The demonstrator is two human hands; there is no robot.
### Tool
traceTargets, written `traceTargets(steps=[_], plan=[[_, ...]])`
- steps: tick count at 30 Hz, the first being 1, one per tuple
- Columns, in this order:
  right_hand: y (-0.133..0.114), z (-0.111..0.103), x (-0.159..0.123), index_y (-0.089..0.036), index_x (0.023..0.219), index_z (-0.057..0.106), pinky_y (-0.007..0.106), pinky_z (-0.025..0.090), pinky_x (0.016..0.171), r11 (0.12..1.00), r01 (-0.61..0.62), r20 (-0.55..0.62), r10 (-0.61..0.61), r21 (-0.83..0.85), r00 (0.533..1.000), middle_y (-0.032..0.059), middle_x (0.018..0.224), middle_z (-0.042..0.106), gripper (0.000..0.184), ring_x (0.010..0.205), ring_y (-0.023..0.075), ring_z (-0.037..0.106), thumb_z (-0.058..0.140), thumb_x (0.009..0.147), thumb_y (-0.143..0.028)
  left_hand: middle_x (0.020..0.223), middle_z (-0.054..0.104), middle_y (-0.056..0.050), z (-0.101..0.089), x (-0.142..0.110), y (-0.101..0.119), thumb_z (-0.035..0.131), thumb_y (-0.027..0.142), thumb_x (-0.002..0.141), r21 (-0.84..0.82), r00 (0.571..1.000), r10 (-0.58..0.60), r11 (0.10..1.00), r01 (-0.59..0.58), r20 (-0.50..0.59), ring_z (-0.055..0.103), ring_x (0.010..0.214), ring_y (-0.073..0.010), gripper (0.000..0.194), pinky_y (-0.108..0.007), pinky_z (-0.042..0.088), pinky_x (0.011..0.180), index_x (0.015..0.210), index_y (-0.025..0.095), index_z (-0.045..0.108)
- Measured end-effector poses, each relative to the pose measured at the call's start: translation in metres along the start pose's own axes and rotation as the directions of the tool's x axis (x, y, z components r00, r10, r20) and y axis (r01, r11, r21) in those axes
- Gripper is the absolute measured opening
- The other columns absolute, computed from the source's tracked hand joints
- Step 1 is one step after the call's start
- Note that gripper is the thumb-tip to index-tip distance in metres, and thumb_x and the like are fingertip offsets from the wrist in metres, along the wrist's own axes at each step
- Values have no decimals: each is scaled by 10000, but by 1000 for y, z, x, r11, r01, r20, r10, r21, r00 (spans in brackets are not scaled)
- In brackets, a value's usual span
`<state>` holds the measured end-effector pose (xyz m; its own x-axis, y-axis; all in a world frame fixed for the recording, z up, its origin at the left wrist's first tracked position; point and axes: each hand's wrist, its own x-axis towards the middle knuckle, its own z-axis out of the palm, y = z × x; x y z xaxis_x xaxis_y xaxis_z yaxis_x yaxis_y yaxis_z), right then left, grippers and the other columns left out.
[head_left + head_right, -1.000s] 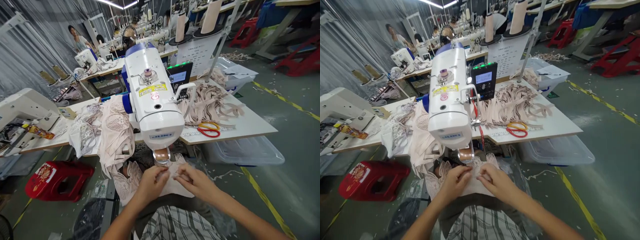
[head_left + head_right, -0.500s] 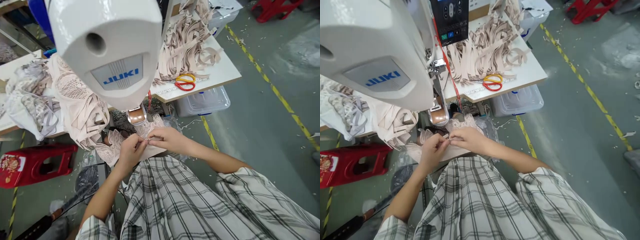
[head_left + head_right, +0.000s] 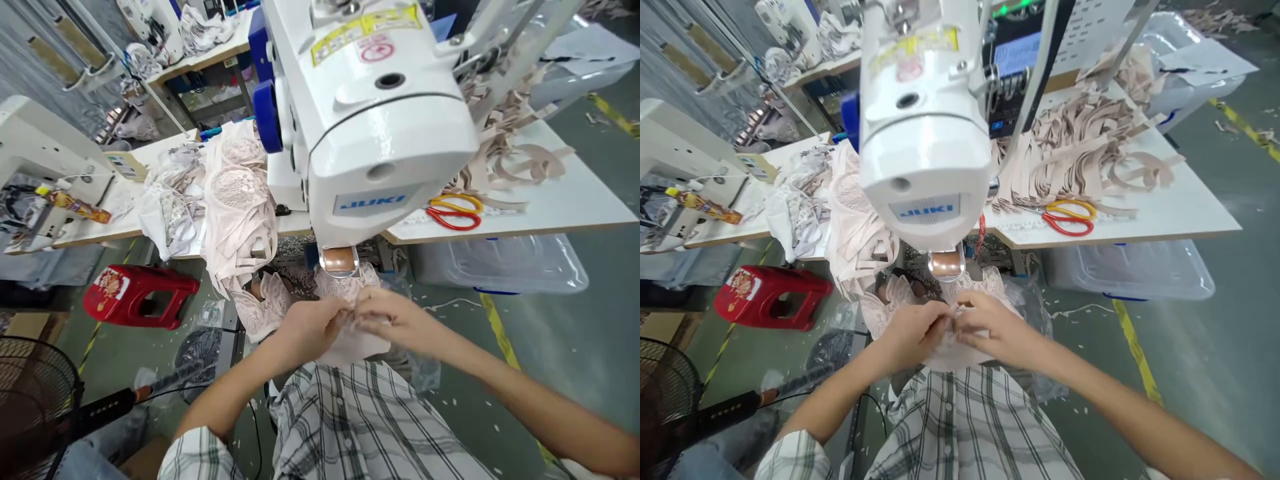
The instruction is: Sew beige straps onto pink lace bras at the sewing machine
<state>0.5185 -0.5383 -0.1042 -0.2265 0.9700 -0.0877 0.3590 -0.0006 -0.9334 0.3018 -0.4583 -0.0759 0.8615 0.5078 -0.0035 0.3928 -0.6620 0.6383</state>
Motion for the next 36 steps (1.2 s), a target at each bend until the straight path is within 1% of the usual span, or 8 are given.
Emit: traceTargets(steps=[4,11,18,22,26,30,33,36], plan=[[-21,10,0,-211,930,682,314,500,832,954,253,170,-225,-163,959,97,1043,657,239,975,194,627,476,991,-318,762,712,-46,-6,-4,12,489,206,923,62,998,34,998,-30,-61,666,667,-171,165,-256,479,612,924,166,649],[-32,14,2,-203,864,609,263,494,681,887,373,132,-350,-272,927,46,826,642,221,780,154,619,443,999,-261,929,747,-62,-17,-6,5,565,177,927,-56,982,133,988,-141,-134,688,854,-149,150,-220,517,776,935,159,714],[-27,21,-4,-218,962,635,285,552,741,870,386,148,-357,-307,922,60,908,678,178,851,167,663,459,983,-231,959,769,-52,-26,-2,16,598,254,922,108,990,3,994,-18,139,709,910,-190,181,-265,519,819,1018,173,728],[-22,31,-5,-213,904,645,332,564,700,846,371,140,-344,-382,928,77,865,685,235,799,202,673,418,967,-210,941,761,-107,-29,14,21,572,248,891,220,924,-125,974,46,361,717,876,-242,201,-306,528,743,973,144,723],[-23,35,-3,-213,816,639,321,552,630,887,311,83,-301,-341,950,75,790,684,269,731,205,672,418,967,-236,865,733,-110,-27,28,8,577,225,825,165,847,-109,986,25,521,692,789,-250,126,-315,508,652,850,156,679],[-24,27,-3,-223,892,670,304,567,717,953,209,-59,-227,-217,972,85,901,728,208,832,207,704,484,967,-279,915,693,-91,-14,31,-8,632,189,785,-232,953,-7,969,81,304,657,879,-216,51,-309,518,772,807,174,589],[-26,20,-6,-216,894,672,290,542,733,957,202,-184,-242,-210,953,77,888,727,176,831,192,688,525,958,-288,1042,680,-109,4,29,-7,608,214,835,-684,992,-92,718,128,88,656,969,-198,89,-311,527,837,819,186,525],[-27,13,-5,-206,817,638,248,487,666,935,259,-218,-313,-242,924,34,745,675,186,720,147,627,526,954,-264,1080,680,-112,16,28,-1,596,260,892,-825,984,-172,561,66,-38,657,991,-190,88,-329,524,883,892,179,562]])
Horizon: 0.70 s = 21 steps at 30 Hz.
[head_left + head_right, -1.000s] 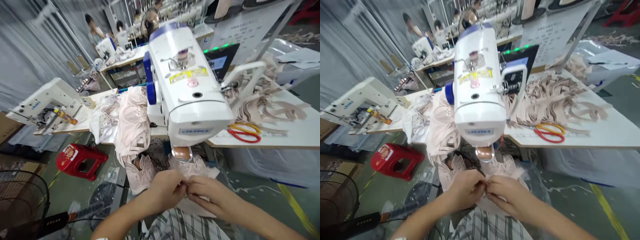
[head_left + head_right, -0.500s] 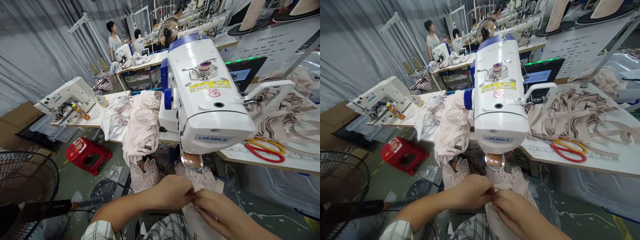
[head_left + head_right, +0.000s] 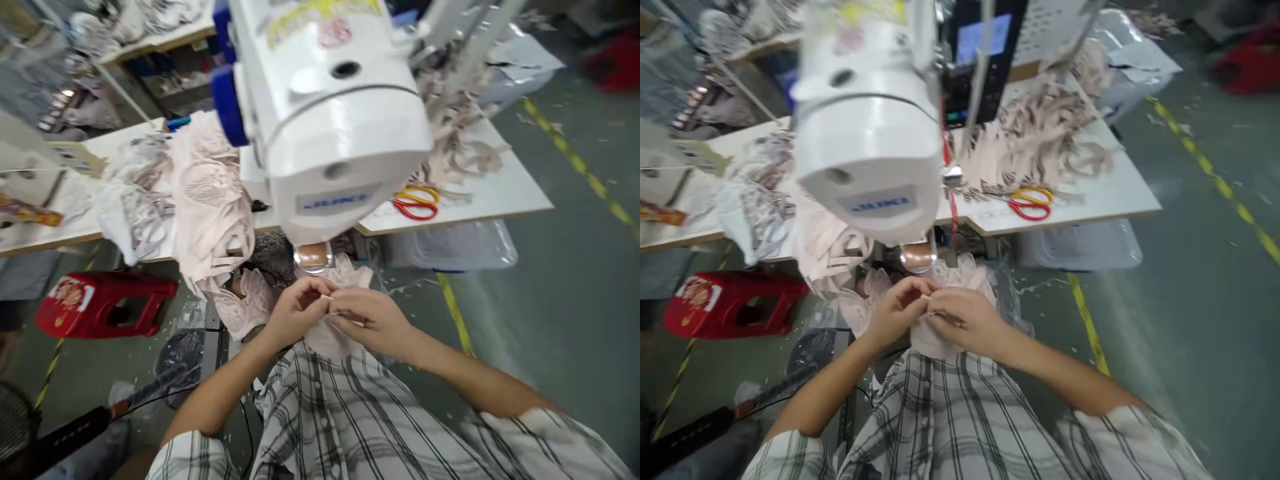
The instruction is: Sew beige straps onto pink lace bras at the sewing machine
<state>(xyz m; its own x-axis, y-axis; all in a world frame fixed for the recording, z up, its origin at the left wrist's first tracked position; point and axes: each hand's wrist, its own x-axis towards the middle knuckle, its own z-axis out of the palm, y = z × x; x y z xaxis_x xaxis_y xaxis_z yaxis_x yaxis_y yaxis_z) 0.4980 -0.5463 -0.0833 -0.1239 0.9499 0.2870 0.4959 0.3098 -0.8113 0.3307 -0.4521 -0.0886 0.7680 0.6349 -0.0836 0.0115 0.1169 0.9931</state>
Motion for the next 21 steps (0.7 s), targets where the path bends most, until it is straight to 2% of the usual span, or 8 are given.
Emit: traceTargets(steps=[3,6,8,15,18,21], plan=[[4,-4,3,-201,809,626,236,467,670,998,39,-3,-39,-55,999,18,733,660,209,707,127,600,483,957,-229,993,689,-80,1,1,0,598,282,925,156,997,75,985,-72,-15,650,941,-176,108,-310,513,858,924,177,626],[7,-5,3,-202,866,652,257,483,727,995,7,11,-6,-102,1000,37,845,716,217,793,144,636,459,961,-229,895,670,-39,-3,3,3,578,260,946,428,993,120,897,-108,0,626,861,-153,105,-282,489,790,898,190,641],[8,-4,2,-201,923,670,268,495,773,996,-30,7,31,-88,999,44,923,740,209,856,153,658,466,962,-231,845,657,-23,-4,5,3,579,246,946,530,989,149,840,-117,-19,611,811,-142,109,-268,476,749,869,193,635],[14,-2,2,-211,980,690,256,481,822,988,-146,-65,148,41,987,24,956,744,206,889,142,656,499,971,-287,892,691,-41,2,5,-13,597,296,946,378,978,147,922,-80,-151,648,862,-161,135,-283,518,789,902,193,672],[19,-11,6,-210,958,696,228,437,715,965,-258,-81,261,45,962,-2,840,724,208,761,119,625,517,966,-316,842,678,-29,5,4,-11,592,305,949,500,963,193,863,-75,-189,636,785,-143,150,-250,508,708,888,190,665],[23,-25,15,-204,905,701,232,386,679,955,-296,-114,291,-24,950,-8,785,710,219,729,118,600,527,960,-325,804,688,-19,4,5,0,609,244,937,652,952,296,737,-178,-74,626,726,-120,98,-223,486,653,888,192,676]])
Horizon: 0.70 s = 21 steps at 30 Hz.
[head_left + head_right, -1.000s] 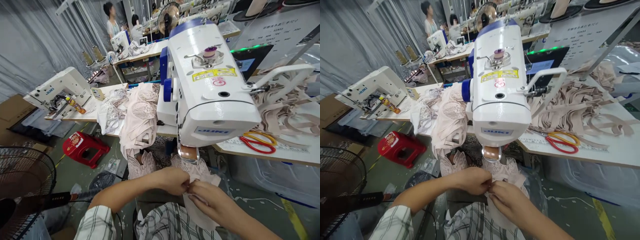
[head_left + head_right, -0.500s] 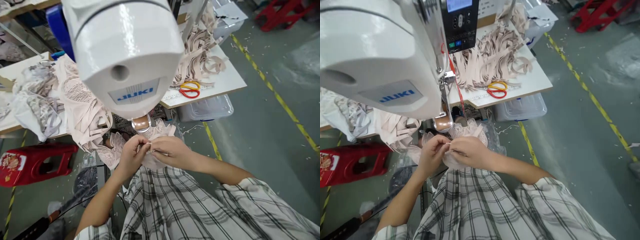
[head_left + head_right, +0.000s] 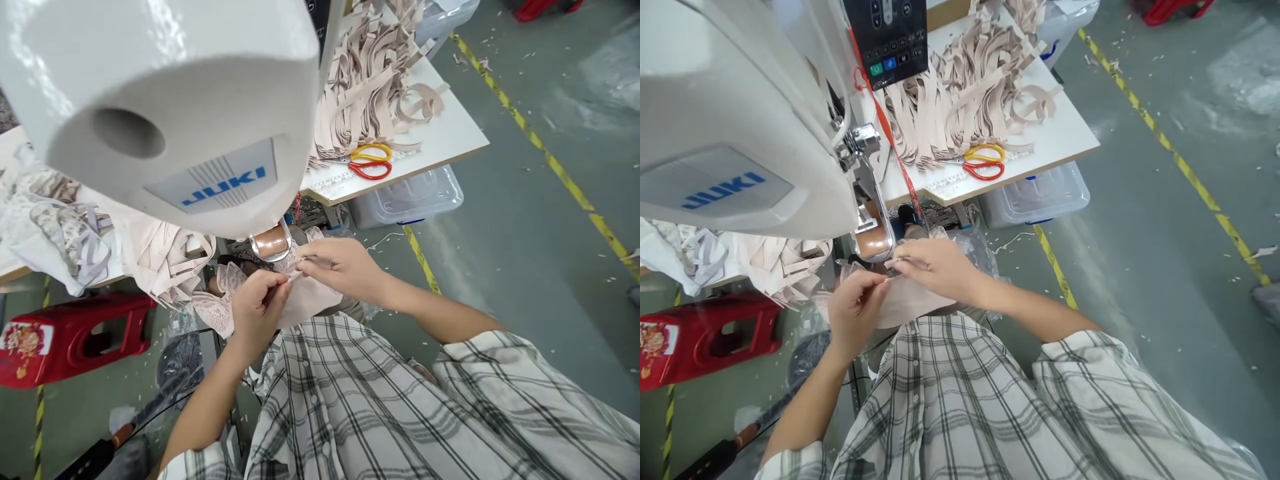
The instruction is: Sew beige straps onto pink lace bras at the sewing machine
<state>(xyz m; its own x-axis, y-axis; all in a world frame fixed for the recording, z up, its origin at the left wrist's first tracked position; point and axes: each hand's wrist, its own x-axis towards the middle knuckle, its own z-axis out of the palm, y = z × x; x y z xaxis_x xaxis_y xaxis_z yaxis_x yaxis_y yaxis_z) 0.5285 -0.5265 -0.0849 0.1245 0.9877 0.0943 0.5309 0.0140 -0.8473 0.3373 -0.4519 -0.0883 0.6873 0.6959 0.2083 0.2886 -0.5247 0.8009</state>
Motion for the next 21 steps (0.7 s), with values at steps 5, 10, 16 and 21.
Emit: traceTargets(steps=[5,10,16,21], plan=[[-2,-11,12,-197,873,708,241,376,692,998,28,157,-37,58,987,-5,839,725,214,760,126,601,532,939,-300,825,735,-17,-12,10,11,623,193,927,116,983,166,978,-175,79,654,716,-109,89,-213,489,633,913,201,710],[-1,-18,16,-180,834,708,234,391,672,969,-102,337,21,225,941,-14,774,703,206,733,121,610,550,917,-285,799,736,-1,-16,15,11,631,185,925,122,979,165,976,-179,117,645,684,-101,86,-209,490,618,923,206,714],[-2,-26,21,-185,855,724,231,405,687,971,-99,416,-1,217,909,-8,821,734,177,789,132,641,565,899,-249,745,709,22,-18,19,14,646,192,916,100,981,100,988,-117,165,617,642,-95,71,-200,476,596,904,212,713],[-7,-29,21,-187,863,723,239,398,680,983,-81,446,-1,165,895,-12,808,735,160,758,127,639,569,892,-223,752,702,27,-18,19,13,654,203,912,94,983,77,991,-93,165,606,632,-90,54,-195,451,585,893,211,703]])
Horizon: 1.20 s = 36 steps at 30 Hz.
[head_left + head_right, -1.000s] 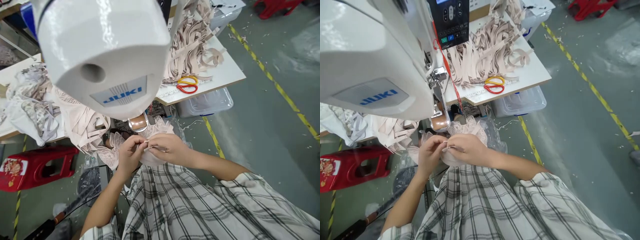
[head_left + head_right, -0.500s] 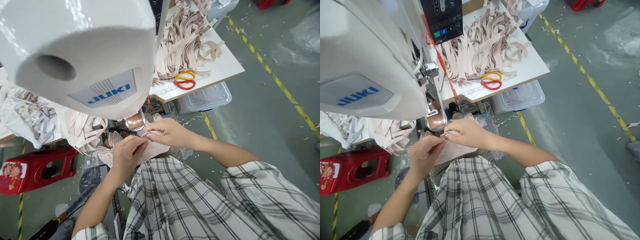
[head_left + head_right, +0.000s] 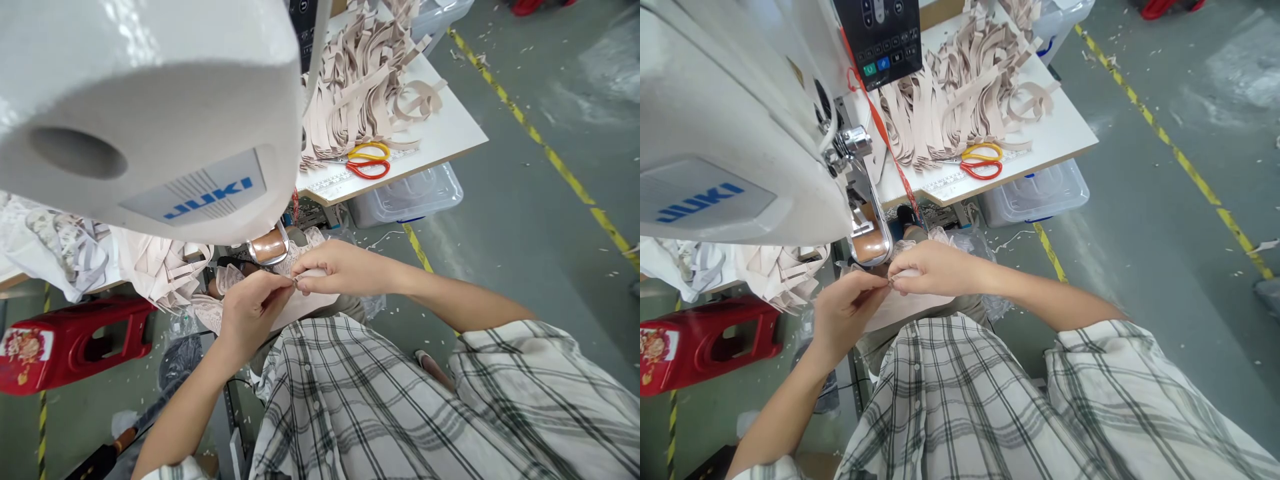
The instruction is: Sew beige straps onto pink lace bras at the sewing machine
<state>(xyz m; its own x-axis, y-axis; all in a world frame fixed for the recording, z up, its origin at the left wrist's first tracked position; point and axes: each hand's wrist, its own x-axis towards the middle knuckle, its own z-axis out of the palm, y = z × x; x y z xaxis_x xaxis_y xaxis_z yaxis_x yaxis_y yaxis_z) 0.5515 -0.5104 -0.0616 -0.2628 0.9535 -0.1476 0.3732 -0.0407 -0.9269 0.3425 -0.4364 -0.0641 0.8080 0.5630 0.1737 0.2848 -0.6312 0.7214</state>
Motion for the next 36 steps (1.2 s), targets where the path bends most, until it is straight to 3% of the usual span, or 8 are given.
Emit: traceTargets(steps=[4,8,14,20,24,27,32,36], plan=[[0,1,0,-186,893,729,243,396,678,1000,-12,4,12,-21,1000,-8,828,739,148,763,129,638,585,894,-221,821,723,8,0,1,-5,634,248,930,38,997,-43,998,40,70,629,678,-110,127,-208,443,602,1031,208,700],[7,5,-1,-194,907,729,242,399,686,1000,-17,28,16,26,999,-15,828,743,148,768,129,638,594,913,-255,691,647,15,-1,2,-9,552,289,973,109,978,-57,993,35,200,588,627,-116,198,-220,400,572,854,191,676],[9,12,-3,-197,944,733,259,398,748,993,72,-217,-91,-96,972,27,935,704,185,851,142,608,611,917,-334,673,596,13,3,3,-8,482,297,991,136,996,-14,991,2,88,535,589,-110,261,-224,363,545,785,181,593],[-8,-11,28,-170,856,721,256,338,666,973,71,-209,-118,-218,971,12,818,672,176,746,122,556,586,864,-282,669,623,30,3,8,-17,591,380,943,219,978,-144,960,175,-153,562,591,-107,196,-215,389,568,899,203,665],[-14,-20,49,-167,688,658,281,265,602,923,0,-208,-86,-384,974,13,701,625,195,661,121,482,532,826,-223,681,623,13,-2,6,-43,561,254,952,537,964,210,838,-94,-160,569,621,-125,209,-248,366,605,1111,237,694],[-16,-18,51,-164,611,566,297,220,573,854,-5,-212,-123,-521,970,7,621,534,226,591,111,378,502,823,-206,776,669,-18,-9,6,-61,533,150,933,661,888,456,683,-311,-54,577,666,-141,337,-270,375,642,1230,244,662],[-18,-15,48,-164,575,501,307,200,557,806,-18,-221,-140,-591,965,6,601,487,252,568,108,329,487,827,-176,680,599,-4,-19,13,-65,508,135,922,722,850,522,559,-407,75,518,601,-153,384,-292,320,574,1272,220,640],[-5,-3,44,-168,755,641,292,306,602,801,-40,-325,-197,-598,925,36,768,610,186,671,139,471,516,882,-219,567,483,21,-24,15,-54,467,142,933,749,895,421,545,-378,145,456,521,-150,391,-306,196,496,1278,218,636]])
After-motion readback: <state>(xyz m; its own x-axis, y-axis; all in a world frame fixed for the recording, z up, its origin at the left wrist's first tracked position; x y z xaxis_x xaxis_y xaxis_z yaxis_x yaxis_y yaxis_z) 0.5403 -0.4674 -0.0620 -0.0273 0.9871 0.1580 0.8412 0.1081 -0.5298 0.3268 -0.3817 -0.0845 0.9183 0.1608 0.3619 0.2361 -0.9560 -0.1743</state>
